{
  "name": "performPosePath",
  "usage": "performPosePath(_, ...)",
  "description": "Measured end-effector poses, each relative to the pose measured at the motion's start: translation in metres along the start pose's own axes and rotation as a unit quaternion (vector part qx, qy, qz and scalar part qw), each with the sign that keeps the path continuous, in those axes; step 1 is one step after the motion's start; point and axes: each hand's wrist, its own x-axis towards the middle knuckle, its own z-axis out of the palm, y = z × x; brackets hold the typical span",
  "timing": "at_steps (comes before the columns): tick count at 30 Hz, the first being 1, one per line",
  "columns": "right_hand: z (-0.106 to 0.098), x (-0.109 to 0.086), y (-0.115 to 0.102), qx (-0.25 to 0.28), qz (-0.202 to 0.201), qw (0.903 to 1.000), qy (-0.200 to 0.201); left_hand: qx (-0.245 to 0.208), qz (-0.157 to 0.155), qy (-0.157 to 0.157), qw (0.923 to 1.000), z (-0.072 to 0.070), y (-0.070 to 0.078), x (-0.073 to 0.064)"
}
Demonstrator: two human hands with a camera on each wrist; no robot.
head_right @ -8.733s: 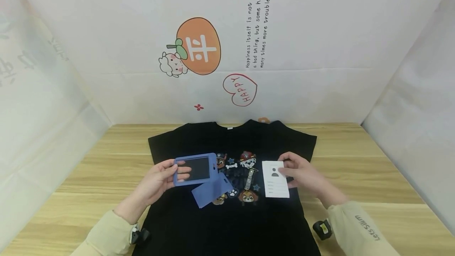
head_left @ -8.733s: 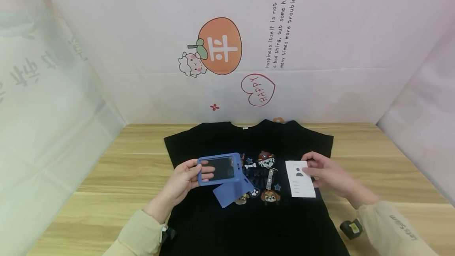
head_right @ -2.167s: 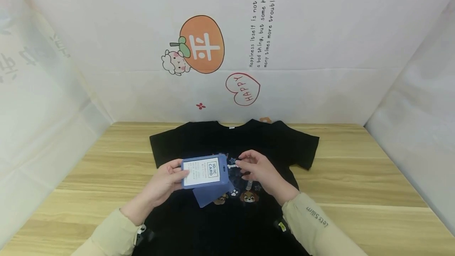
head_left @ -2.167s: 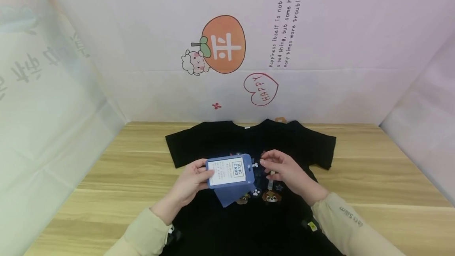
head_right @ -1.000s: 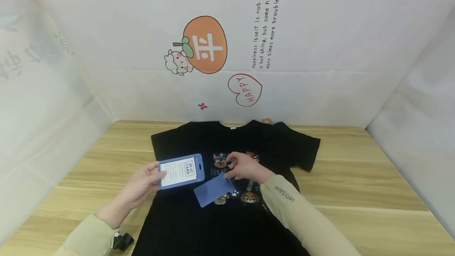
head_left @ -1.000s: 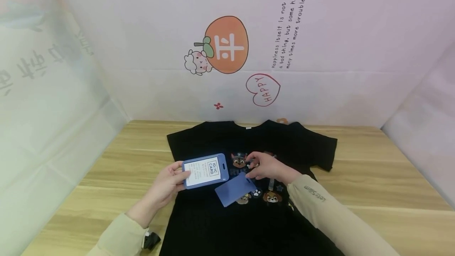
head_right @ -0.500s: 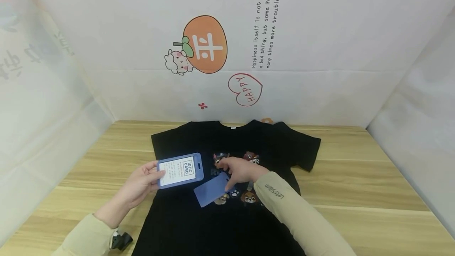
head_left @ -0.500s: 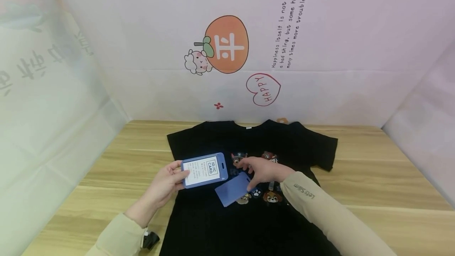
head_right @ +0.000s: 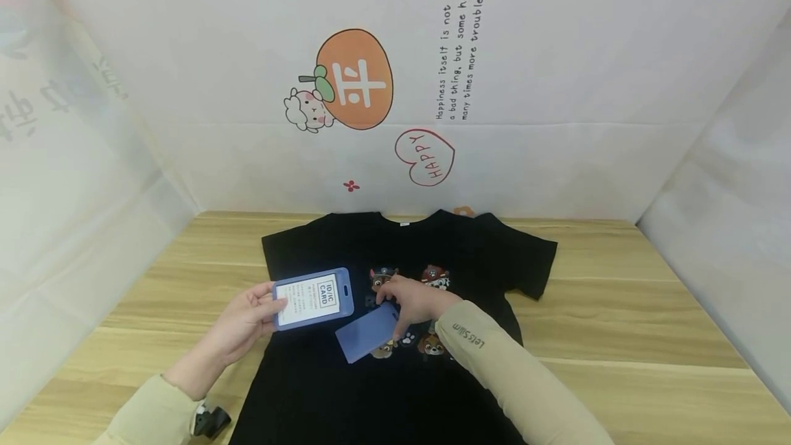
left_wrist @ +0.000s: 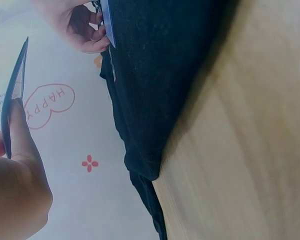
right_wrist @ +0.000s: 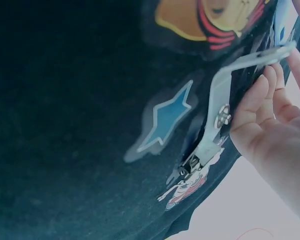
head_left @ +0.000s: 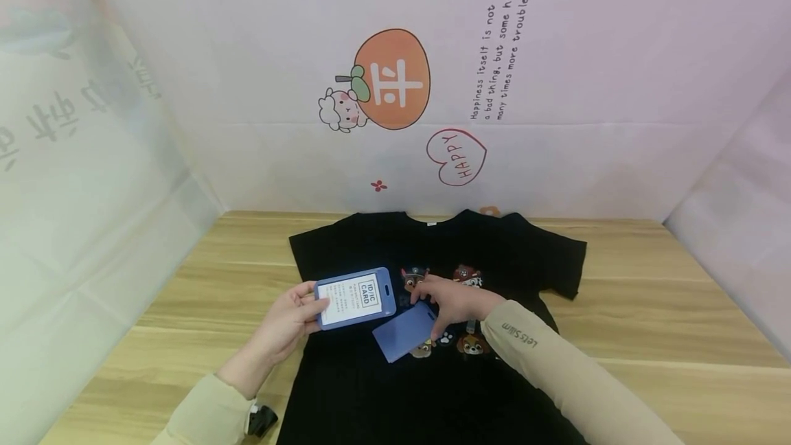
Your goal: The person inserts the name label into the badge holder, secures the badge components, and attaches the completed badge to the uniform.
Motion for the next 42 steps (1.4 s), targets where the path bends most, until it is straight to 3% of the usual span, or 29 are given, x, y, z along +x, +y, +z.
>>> performPosePath(12, -0.001, 0.003, -0.007, -0.06, -0.013, 0.9981, -0.003, -0.005, 0.002, -0.001, 1.0, 0.001, -0.001, 0.001)
performPosePath(18, 0.0, 0.003, -0.009, -0.06, -0.012, 0.9982, 0.0, -0.007, -0.003, 0.008, 0.9999, 0.001, 0.0, 0.001)
performPosePath(32, 0.002, 0.0, -0.002, 0.062, -0.015, 0.9979, 0.008, -0.01, -0.003, 0.01, 0.9999, 0.0, 0.004, 0.002)
performPosePath(42, -0.002, -0.004, 0.002, 0.173, 0.021, 0.9846, -0.012, -0.018, 0.001, 0.01, 0.9998, 0.002, 0.005, 0.003)
